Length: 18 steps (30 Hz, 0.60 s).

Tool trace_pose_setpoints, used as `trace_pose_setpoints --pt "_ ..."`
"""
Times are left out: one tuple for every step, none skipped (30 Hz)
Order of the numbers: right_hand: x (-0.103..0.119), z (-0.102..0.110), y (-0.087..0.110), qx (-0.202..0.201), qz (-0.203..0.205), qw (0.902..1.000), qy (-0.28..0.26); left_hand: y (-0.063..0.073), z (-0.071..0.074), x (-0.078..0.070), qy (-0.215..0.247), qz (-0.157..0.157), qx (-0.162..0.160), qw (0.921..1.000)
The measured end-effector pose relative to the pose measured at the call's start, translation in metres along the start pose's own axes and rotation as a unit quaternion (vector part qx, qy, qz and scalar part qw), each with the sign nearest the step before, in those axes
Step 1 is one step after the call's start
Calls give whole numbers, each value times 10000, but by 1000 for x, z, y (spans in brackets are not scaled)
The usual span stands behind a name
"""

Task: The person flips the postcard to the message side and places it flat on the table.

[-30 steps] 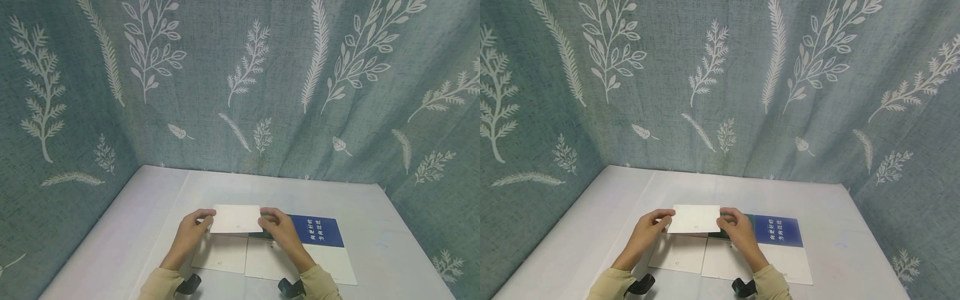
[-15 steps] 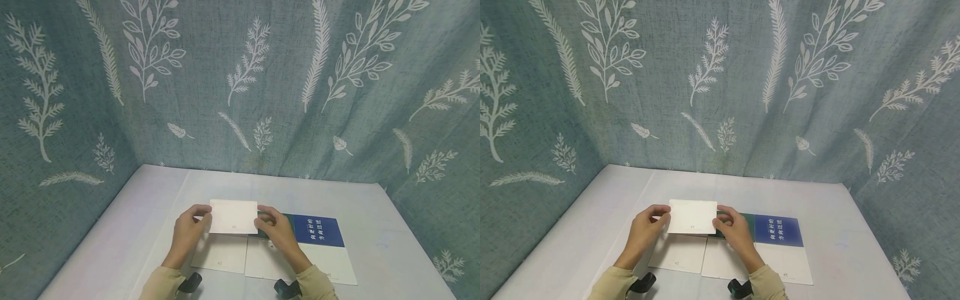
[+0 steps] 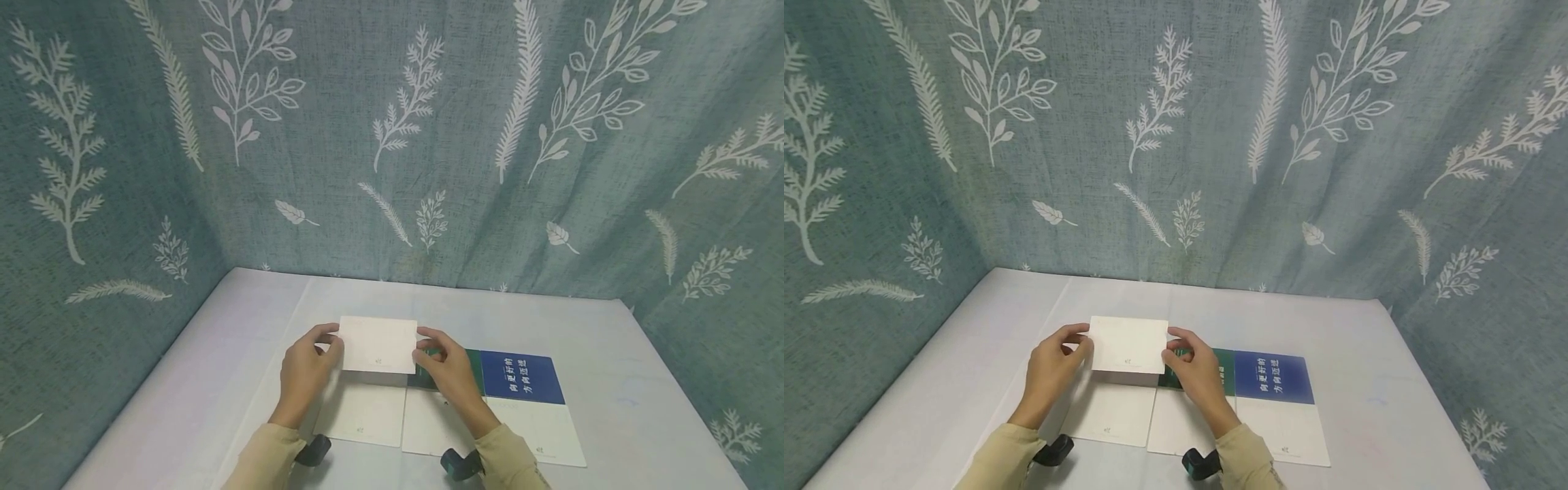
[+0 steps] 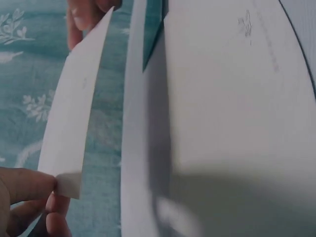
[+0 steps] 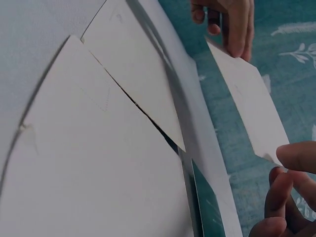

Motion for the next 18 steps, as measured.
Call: trace_pose_setpoints --pt "0 -1 -1 -35 8 10000 49 -1 0 0 -54 -69 -10 10000" --pt "0 -1 -2 -74 3 9999 101 -2 -1 0 -113 -127 -12 9999" --pt "1 -1 -2 -103 41 9998 152 -3 -1 -1 -178 -176 -15 9997" --pt "2 -2 -3 -114 42 9997 196 -3 -1 -1 -235 -212 -14 9995" --pt "3 -3 -3 -118 39 9996 258 -4 -1 -1 -296 -240 -11 9993" --pt "3 -3 -4 -110 30 9995 304 -4 -1 -1 -377 -275 -7 9989" --pt "3 -4 -5 -80 42 9994 348 -5 -1 -2 -456 -292 -6 9985" --pt "3 -5 -5 -41 79 9992 402 -5 -1 -2 -539 -295 0 9981" --pt "3 -7 -6 16 120 9989 444 -5 -1 -2 -605 -294 16 9977" --pt "2 -8 -6 74 98 9988 479 -5 -2 -2 -685 -293 27 9972" --pt "2 -9 -7 133 129 9985 511 -5 -2 -2 -775 -282 43 9966" --pt "1 -10 -7 190 135 9984 522 -5 -2 -1 -870 -275 57 9958" --pt "1 -11 -7 245 135 9982 537 -5 -3 -1 -947 -271 69 9951" --pt "0 -12 -7 289 118 9980 550 -5 -3 -1 -1016 -267 86 9944" --pt "1 -13 -7 330 99 9979 556 -5 -3 -1 -1077 -267 103 9938" --pt "1 -13 -7 366 75 9977 564 -5 -4 0 -1148 -267 116 9930" --pt "1 -13 -7 395 84 9975 578 -5 -4 0 -1192 -263 142 9924" --pt "1 -13 -7 416 72 9973 600 -4 -5 0 -1219 -251 176 9921"
Point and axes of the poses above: each hand's wrist, its own y-axis away from the middle knuckle, its own z-axis out of the back of the hand, x = y × z, the point moved 6 cm from there along -y, towards the middle knuckle, and after that the axes turned 1 degree about -x, right-handed, at the moved point
